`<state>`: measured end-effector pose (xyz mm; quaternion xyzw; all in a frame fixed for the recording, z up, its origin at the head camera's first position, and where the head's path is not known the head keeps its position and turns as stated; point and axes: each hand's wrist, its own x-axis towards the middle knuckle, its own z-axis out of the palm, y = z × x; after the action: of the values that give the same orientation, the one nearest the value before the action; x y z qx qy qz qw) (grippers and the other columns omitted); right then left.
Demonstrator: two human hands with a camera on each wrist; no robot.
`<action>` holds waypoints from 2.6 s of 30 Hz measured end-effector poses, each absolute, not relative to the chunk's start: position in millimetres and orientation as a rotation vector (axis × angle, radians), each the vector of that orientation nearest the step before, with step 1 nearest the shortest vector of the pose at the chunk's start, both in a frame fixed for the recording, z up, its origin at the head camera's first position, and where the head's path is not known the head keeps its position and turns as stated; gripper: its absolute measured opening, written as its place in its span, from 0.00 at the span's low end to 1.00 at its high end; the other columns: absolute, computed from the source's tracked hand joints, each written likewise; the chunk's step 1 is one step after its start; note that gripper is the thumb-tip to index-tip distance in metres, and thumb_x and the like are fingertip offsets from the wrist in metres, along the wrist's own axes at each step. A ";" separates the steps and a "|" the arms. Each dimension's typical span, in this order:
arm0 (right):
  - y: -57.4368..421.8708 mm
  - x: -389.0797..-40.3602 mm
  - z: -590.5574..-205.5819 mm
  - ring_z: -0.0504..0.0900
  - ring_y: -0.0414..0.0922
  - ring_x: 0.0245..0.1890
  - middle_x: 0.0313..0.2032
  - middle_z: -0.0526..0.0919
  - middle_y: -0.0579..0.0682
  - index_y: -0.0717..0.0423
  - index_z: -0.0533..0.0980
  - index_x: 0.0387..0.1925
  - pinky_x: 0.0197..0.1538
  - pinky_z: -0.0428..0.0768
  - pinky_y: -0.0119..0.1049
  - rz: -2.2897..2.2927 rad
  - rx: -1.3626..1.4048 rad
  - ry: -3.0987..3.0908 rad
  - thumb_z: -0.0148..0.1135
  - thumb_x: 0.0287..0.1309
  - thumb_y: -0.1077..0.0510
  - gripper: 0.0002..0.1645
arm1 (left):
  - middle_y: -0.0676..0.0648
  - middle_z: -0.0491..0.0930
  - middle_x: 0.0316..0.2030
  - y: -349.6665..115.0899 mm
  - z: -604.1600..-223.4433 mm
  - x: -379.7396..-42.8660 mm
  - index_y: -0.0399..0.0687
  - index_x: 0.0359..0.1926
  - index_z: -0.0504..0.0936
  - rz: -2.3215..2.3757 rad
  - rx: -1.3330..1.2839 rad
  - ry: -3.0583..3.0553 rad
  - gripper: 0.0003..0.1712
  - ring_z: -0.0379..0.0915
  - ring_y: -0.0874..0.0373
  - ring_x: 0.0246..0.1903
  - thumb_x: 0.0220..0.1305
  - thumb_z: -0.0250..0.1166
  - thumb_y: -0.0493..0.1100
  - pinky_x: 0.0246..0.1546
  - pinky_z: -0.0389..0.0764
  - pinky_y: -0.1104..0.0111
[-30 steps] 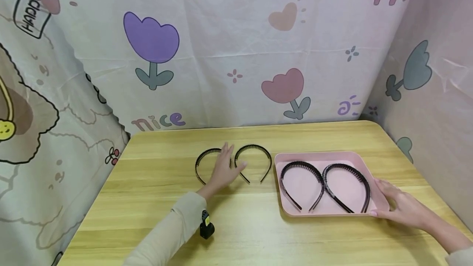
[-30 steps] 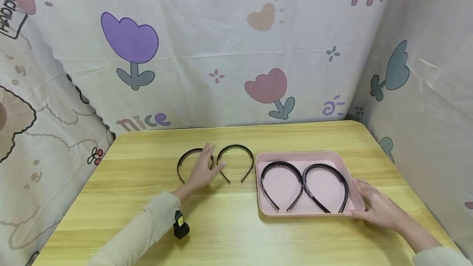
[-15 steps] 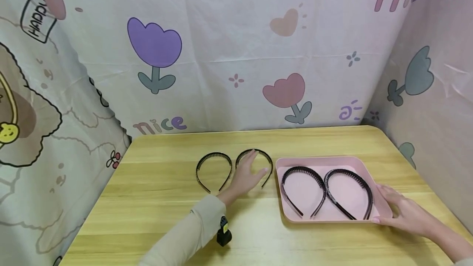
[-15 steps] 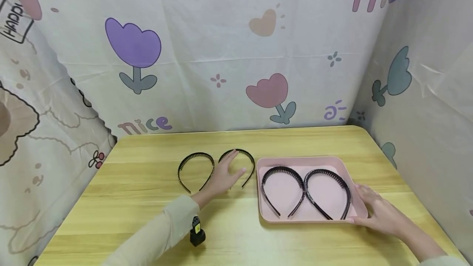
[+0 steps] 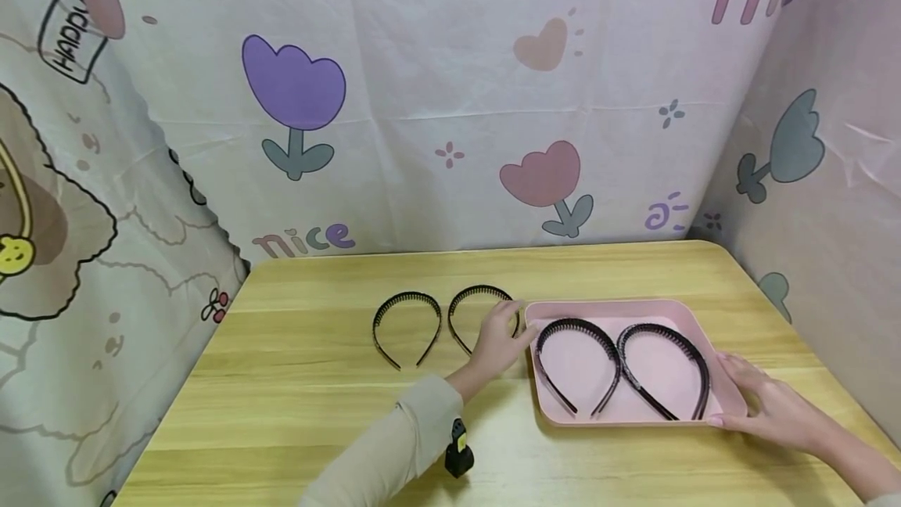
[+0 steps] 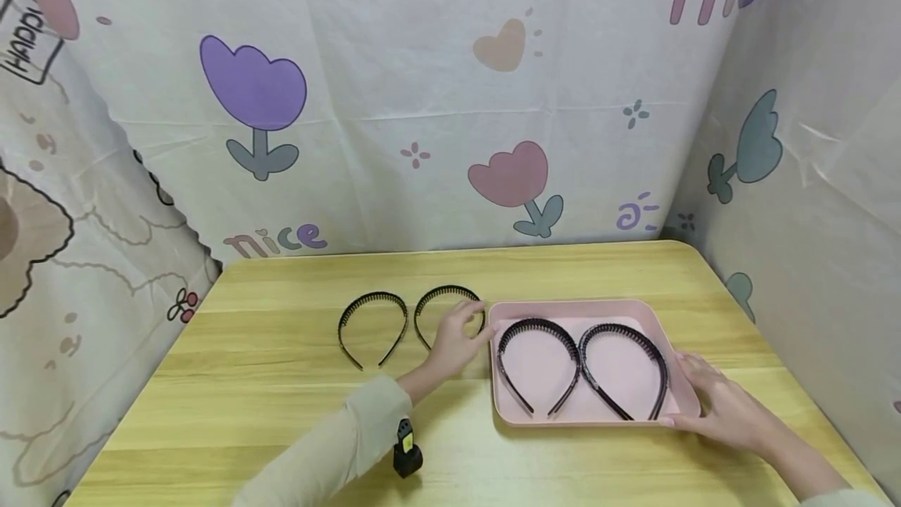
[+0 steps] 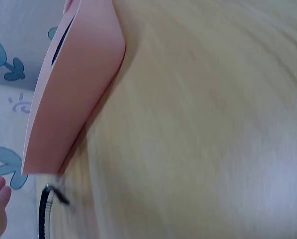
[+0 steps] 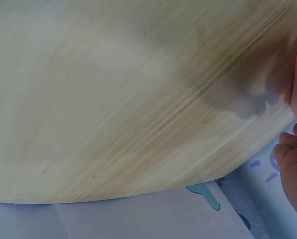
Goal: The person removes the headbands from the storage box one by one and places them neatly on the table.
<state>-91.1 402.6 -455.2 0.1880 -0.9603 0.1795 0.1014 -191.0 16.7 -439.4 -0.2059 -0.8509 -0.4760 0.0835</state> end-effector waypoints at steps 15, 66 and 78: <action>402.8 -94.4 -455.4 0.34 0.10 0.58 0.55 0.66 0.79 0.71 0.57 0.65 0.55 0.32 0.05 0.568 0.581 -2.803 0.76 0.32 0.53 0.59 | 0.39 0.82 0.36 49.2 -441.0 -191.7 0.33 0.41 0.81 -1.338 -0.632 -2.481 0.15 0.79 0.51 0.37 0.54 0.68 0.38 0.39 0.80 0.73; 402.9 -89.1 -453.7 0.32 0.19 0.62 0.59 0.61 0.78 0.67 0.51 0.68 0.56 0.27 0.08 0.577 0.515 -2.901 0.73 0.40 0.52 0.59 | 0.45 0.83 0.22 89.4 -452.2 -222.3 0.45 0.11 0.71 -0.798 -0.232 -2.927 0.19 0.76 0.65 0.22 0.52 0.52 0.22 0.13 0.71 0.75; 403.1 -90.8 -453.5 0.34 0.13 0.56 0.58 0.64 0.77 0.68 0.53 0.67 0.54 0.30 0.06 0.552 0.519 -2.902 0.73 0.39 0.52 0.58 | 0.43 0.82 0.19 76.6 -416.6 -200.9 0.43 0.09 0.69 -0.952 -0.196 -2.945 0.19 0.59 0.65 0.14 0.47 0.49 0.20 0.10 0.61 0.77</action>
<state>-90.8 403.1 -453.5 0.1725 -0.9651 0.1836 0.0712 -200.9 76.6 -416.6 -0.0631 -0.9494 -0.3069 0.0201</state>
